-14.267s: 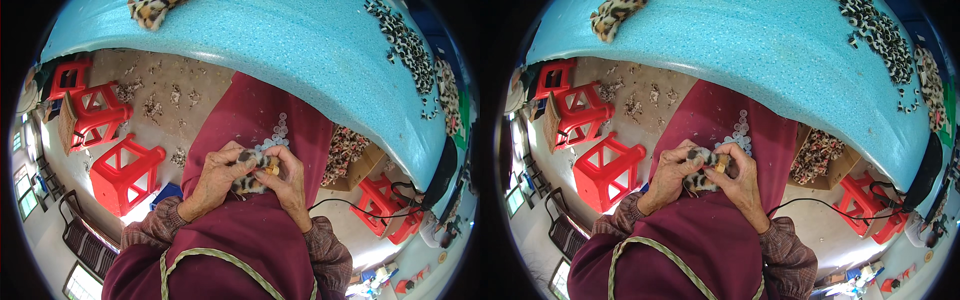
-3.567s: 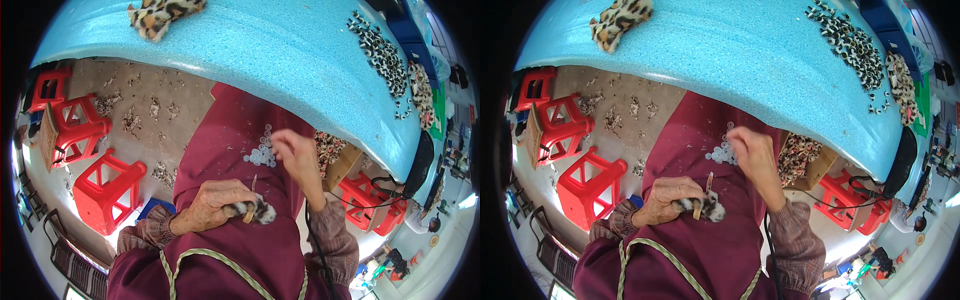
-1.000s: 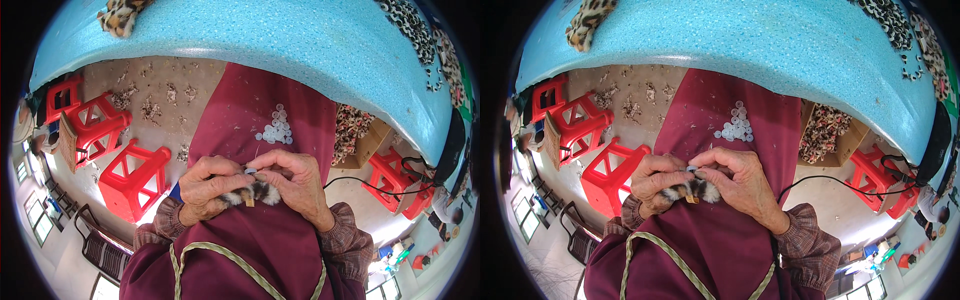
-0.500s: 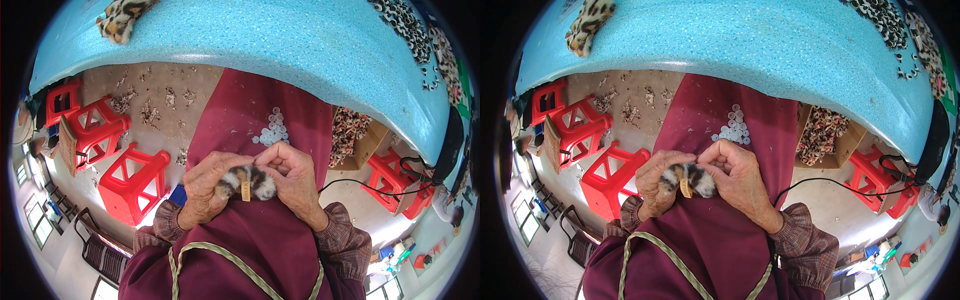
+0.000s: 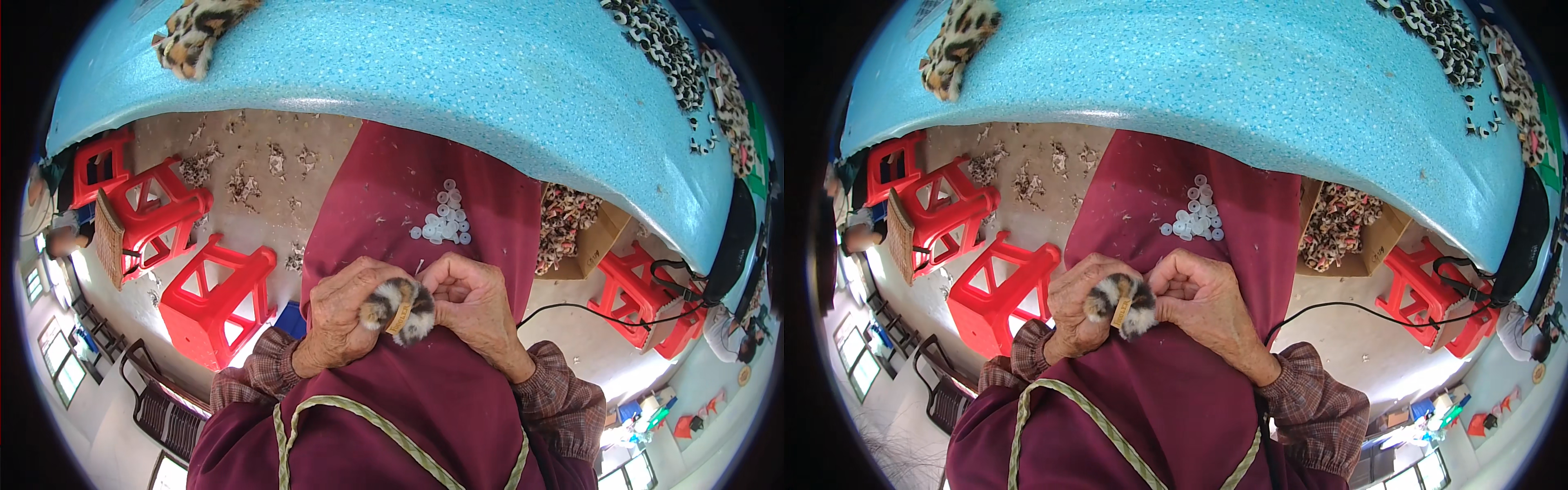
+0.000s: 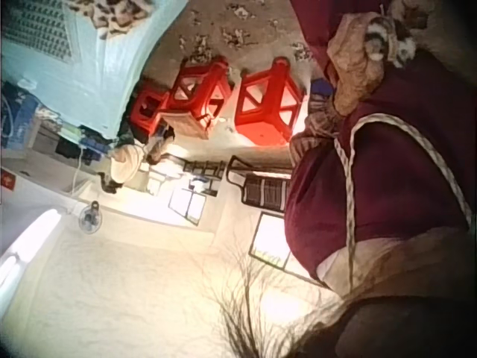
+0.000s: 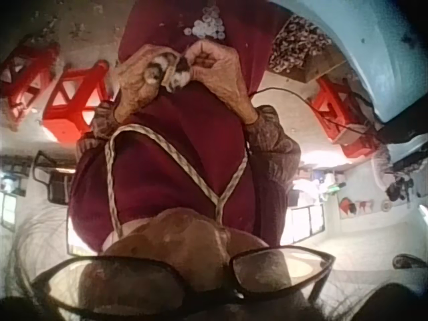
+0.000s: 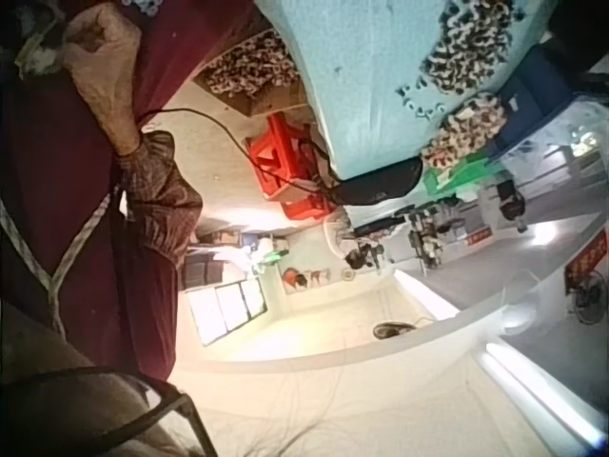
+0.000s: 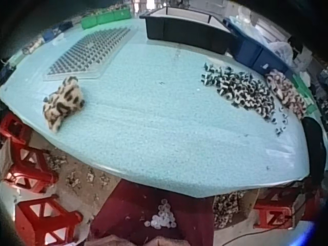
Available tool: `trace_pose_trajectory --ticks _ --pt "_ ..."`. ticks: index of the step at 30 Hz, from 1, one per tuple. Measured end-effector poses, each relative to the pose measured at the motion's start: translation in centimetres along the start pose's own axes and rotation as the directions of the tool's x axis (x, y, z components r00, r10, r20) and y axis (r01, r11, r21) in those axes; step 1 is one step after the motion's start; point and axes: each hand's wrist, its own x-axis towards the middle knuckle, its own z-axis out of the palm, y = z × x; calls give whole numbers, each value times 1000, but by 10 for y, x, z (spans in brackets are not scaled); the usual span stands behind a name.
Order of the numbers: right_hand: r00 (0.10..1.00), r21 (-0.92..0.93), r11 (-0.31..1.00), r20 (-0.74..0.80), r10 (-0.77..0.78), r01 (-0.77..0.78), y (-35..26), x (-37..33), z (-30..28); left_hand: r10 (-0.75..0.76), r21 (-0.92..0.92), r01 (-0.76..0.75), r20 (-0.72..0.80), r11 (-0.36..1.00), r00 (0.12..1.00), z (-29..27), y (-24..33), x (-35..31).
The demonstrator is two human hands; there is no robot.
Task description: Attaching plastic components such as eyes and noses to animal-patterned plush fabric pieces.
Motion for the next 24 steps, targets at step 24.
trace_pose_trajectory --ticks 24 --pt "969 110 991 -243 -41 70 13 37 -25 -610 -755 653 548 -66 572 5 -8 4"
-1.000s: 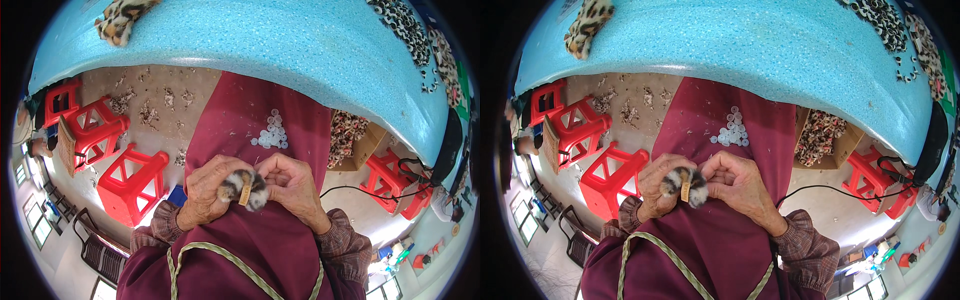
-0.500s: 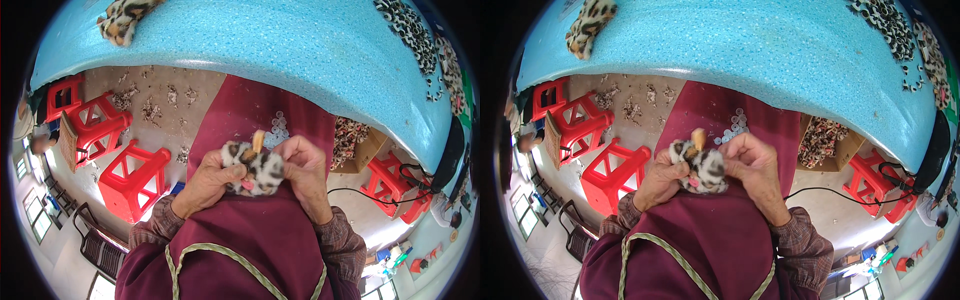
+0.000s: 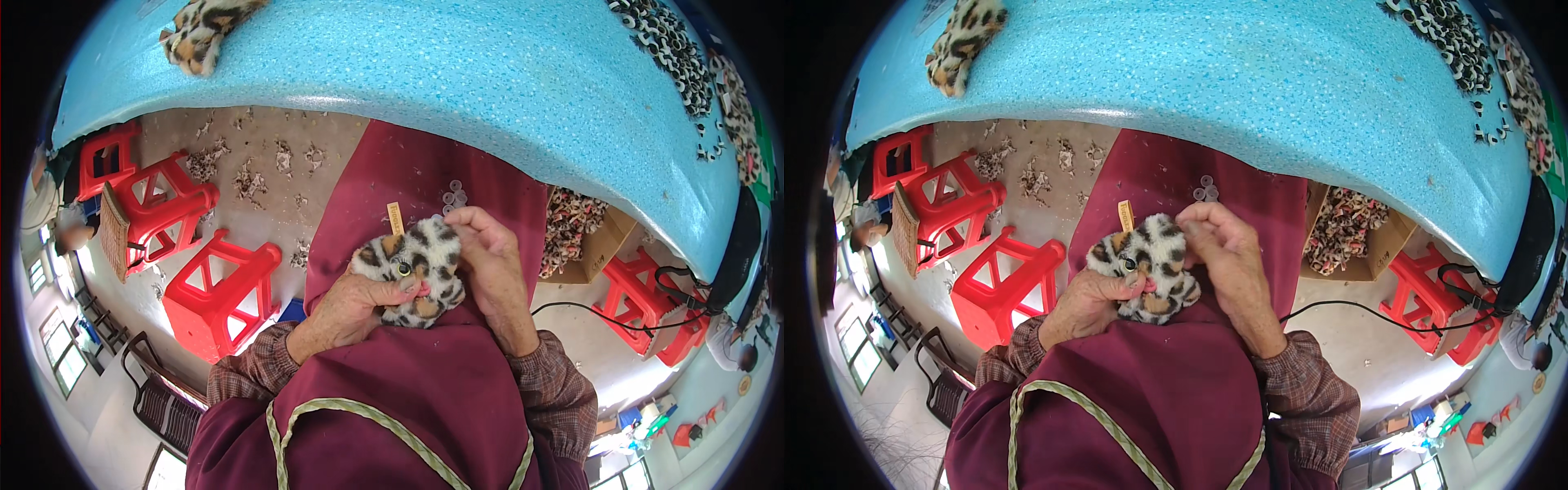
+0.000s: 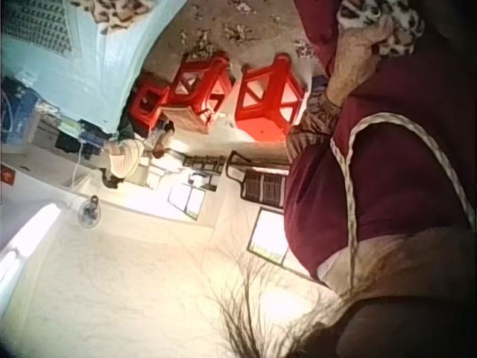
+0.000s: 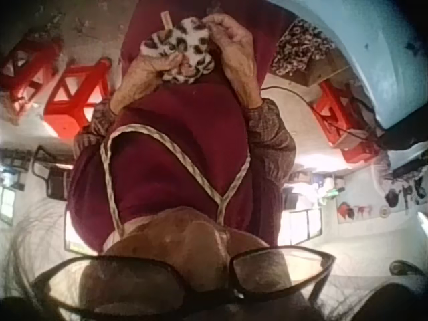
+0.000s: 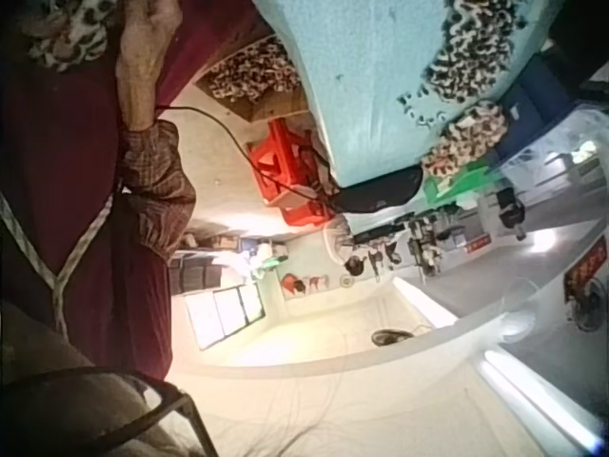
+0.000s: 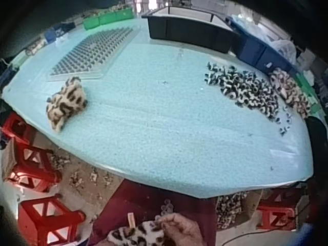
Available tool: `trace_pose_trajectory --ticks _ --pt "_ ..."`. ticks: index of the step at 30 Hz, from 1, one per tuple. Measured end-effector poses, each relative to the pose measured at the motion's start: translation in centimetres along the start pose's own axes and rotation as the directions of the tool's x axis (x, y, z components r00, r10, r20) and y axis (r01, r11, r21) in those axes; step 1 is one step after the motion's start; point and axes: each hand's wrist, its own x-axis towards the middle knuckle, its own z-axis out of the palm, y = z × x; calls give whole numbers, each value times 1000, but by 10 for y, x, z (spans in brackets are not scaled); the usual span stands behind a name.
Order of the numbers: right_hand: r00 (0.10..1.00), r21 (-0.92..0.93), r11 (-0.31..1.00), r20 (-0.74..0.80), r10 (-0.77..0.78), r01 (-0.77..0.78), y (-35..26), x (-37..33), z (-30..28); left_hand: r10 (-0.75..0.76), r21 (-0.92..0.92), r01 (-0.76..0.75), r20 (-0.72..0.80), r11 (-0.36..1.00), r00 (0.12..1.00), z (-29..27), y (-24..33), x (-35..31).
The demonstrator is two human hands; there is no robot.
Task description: Attaching plastic components such as eyes and noses to animal-patterned plush fabric pieces.
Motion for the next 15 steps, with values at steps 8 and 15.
trace_pose_trajectory --ticks 8,15 --pt "990 -253 958 64 -125 138 -28 -20 11 -140 -19 140 -34 990 990 5 4 2" --pt "872 -633 609 259 -415 478 -96 -44 -25 217 112 -217 12 970 976 -4 4 3"
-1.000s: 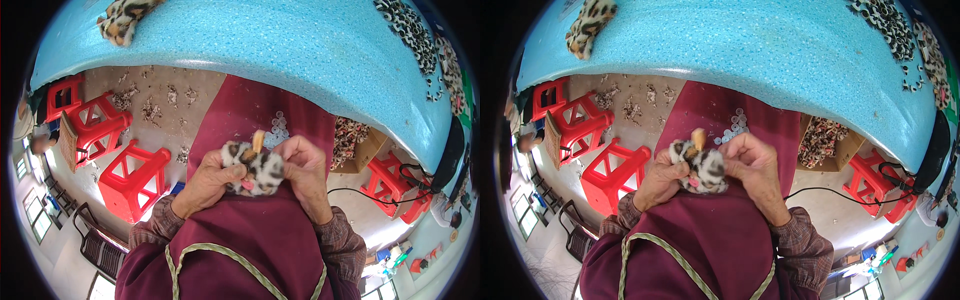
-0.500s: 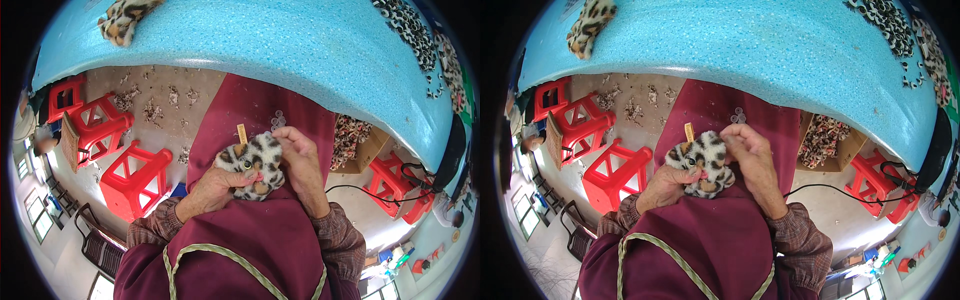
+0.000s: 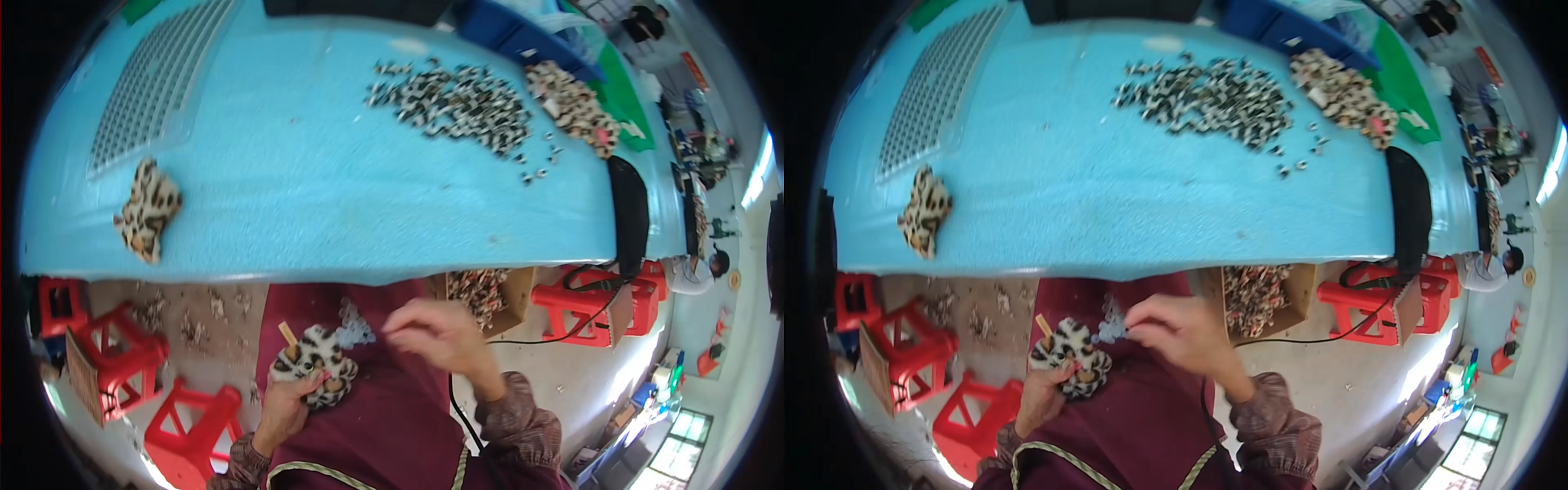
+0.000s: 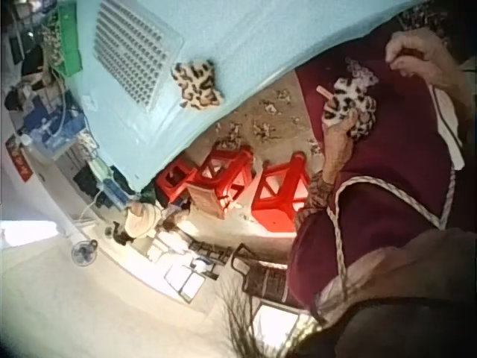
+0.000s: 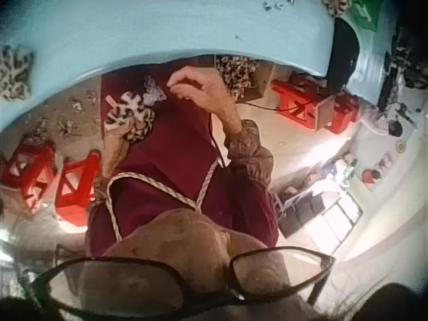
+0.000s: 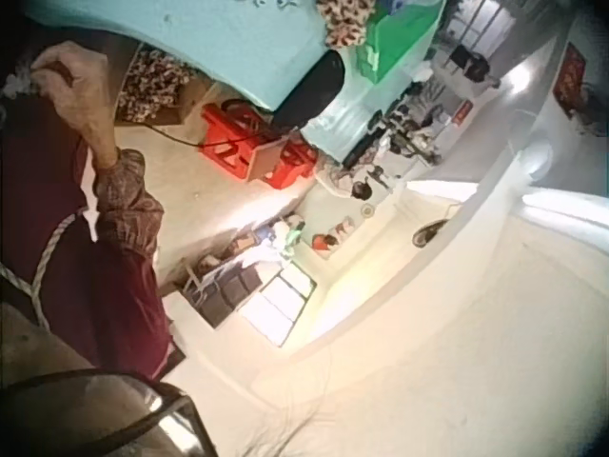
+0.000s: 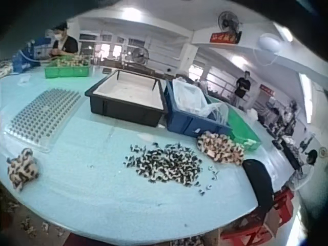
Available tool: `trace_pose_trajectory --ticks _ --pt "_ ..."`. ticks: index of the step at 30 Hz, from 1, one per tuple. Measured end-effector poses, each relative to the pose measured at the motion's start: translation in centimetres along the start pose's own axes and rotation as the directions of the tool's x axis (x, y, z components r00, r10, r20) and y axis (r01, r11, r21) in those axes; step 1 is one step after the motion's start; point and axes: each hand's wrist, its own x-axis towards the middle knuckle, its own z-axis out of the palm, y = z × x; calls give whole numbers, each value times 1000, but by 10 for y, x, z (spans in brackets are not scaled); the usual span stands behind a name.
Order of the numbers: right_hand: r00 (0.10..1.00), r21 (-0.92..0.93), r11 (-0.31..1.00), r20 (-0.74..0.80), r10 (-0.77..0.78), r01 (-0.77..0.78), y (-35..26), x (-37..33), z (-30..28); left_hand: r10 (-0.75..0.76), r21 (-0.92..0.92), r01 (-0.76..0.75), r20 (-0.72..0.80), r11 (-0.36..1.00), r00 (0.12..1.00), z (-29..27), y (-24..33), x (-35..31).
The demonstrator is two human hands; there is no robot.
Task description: Attaching plastic components such as eyes and noses to animal-patterned plush fabric pieces.
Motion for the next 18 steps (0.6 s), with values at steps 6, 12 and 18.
trace_pose_trajectory --ticks 6,12,18 --pt "748 -249 969 -643 -161 -5 -34 18 -120 34 157 -36 15 987 999 20 6 7" --pt "618 -501 855 -717 -324 -133 5 27 -196 106 120 -95 -81 988 991 15 4 8" --pt "683 -628 758 -632 -366 -174 15 43 -178 114 154 -94 -126 984 985 21 5 11"
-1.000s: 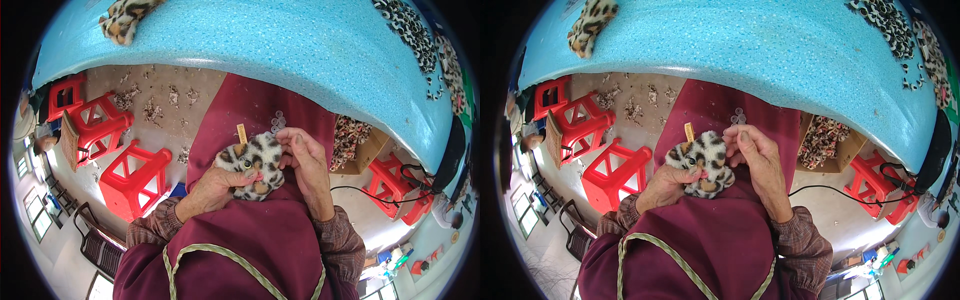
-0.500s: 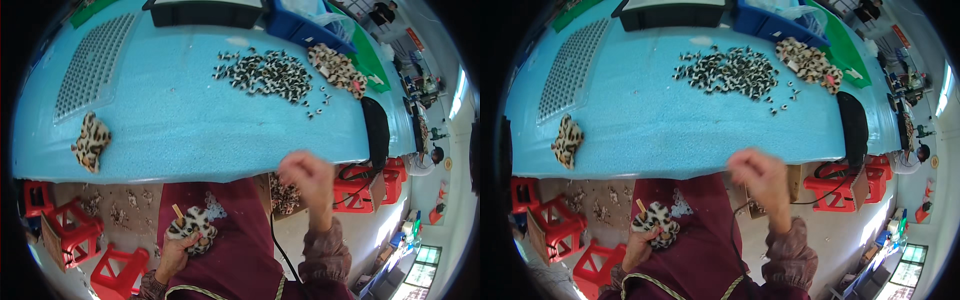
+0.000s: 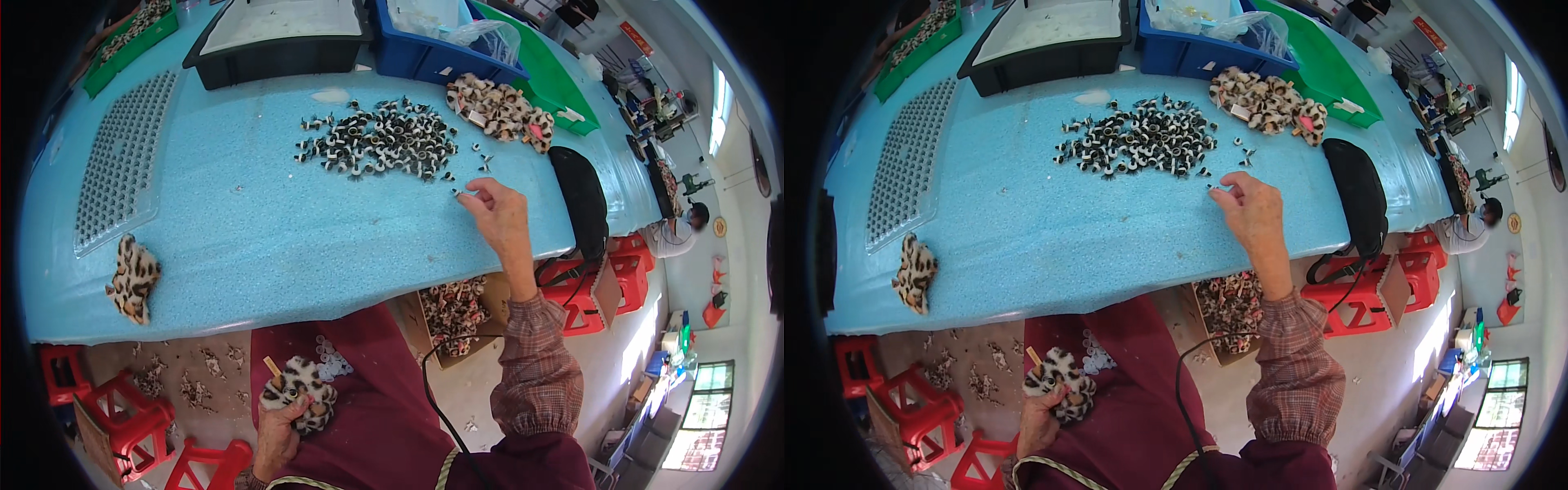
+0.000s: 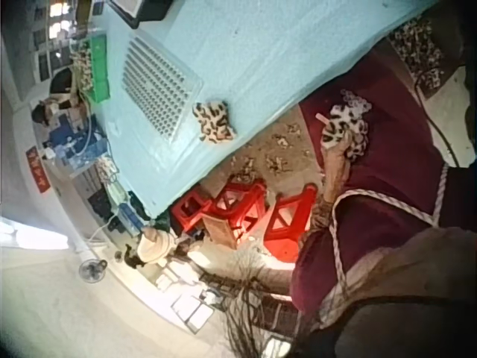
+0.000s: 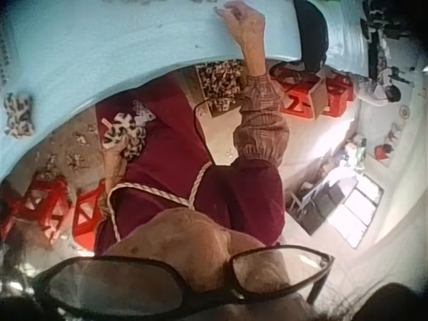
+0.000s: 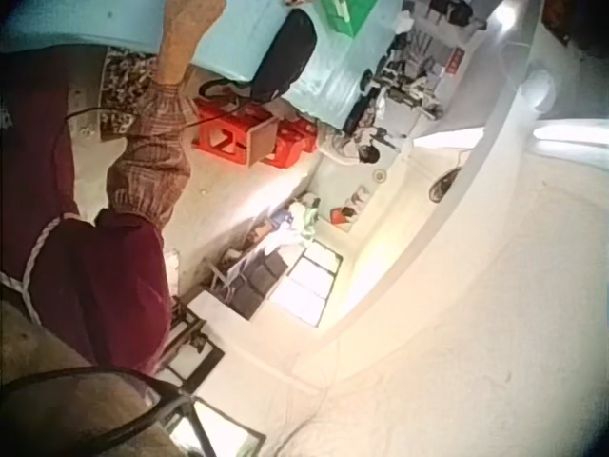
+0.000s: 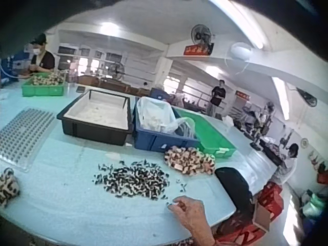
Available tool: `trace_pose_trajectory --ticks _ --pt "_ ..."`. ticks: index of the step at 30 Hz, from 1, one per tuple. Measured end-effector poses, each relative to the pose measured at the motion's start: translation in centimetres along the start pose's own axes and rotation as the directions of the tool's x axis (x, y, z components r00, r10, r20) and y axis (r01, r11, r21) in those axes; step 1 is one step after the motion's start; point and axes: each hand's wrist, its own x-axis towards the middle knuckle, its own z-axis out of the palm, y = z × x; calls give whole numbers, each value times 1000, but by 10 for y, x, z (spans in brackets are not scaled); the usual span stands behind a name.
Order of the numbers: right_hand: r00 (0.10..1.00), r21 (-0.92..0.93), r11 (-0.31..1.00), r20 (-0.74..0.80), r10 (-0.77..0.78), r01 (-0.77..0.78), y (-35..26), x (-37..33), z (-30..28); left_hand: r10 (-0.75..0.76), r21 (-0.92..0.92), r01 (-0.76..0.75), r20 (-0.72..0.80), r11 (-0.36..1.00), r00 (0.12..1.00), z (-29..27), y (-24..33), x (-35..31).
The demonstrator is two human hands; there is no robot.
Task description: Attaching plastic components such as eyes and noses to animal-patterned plush fabric pieces.
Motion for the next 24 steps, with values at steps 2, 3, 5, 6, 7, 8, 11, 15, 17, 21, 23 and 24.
trace_pose_trajectory --ticks 2,3,5,6,7,8,11,15,17,21,23,24 --pt "997 -214 975 15 71 -67 -12 2 7 12 5 -12 17 1000 1000 3 1 0" --pt "997 -216 974 11 73 -69 -12 2 9 22 7 -22 37 1000 999 5 1 1" --pt "999 -291 957 30 28 -18 -11 2 13 23 15 -23 30 1000 999 4 0 -1" --pt "999 -290 957 31 27 -17 -12 1 12 25 21 -25 20 999 999 4 0 -1" --pt "999 -267 964 34 7 3 -14 -1 10 25 20 -26 20 999 999 5 1 -1" --pt "999 -240 970 42 -16 26 -16 -2 10 23 15 -24 17 1000 1000 5 2 -1" --pt "987 -200 978 158 -24 56 -9 2 -2 8 -5 -8 3 1000 1000 1 -1 1" --pt "973 -321 918 88 -214 231 -4 3 -9 -13 -5 13 -12 1000 1000 2 -1 1" --pt "912 -280 868 123 -392 411 -5 5 -9 -21 5 21 -23 1000 1000 -4 -4 2" --pt "888 -209 864 162 -430 457 9 8 -1 -26 11 26 -15 1000 1000 -6 -7 1" --pt "890 -197 871 180 -419 450 12 9 7 -42 10 43 -41 999 998 1 1 -4" --pt "881 -141 873 149 -448 468 13 11 10 -54 10 55 -59 998 997 2 1 -10"
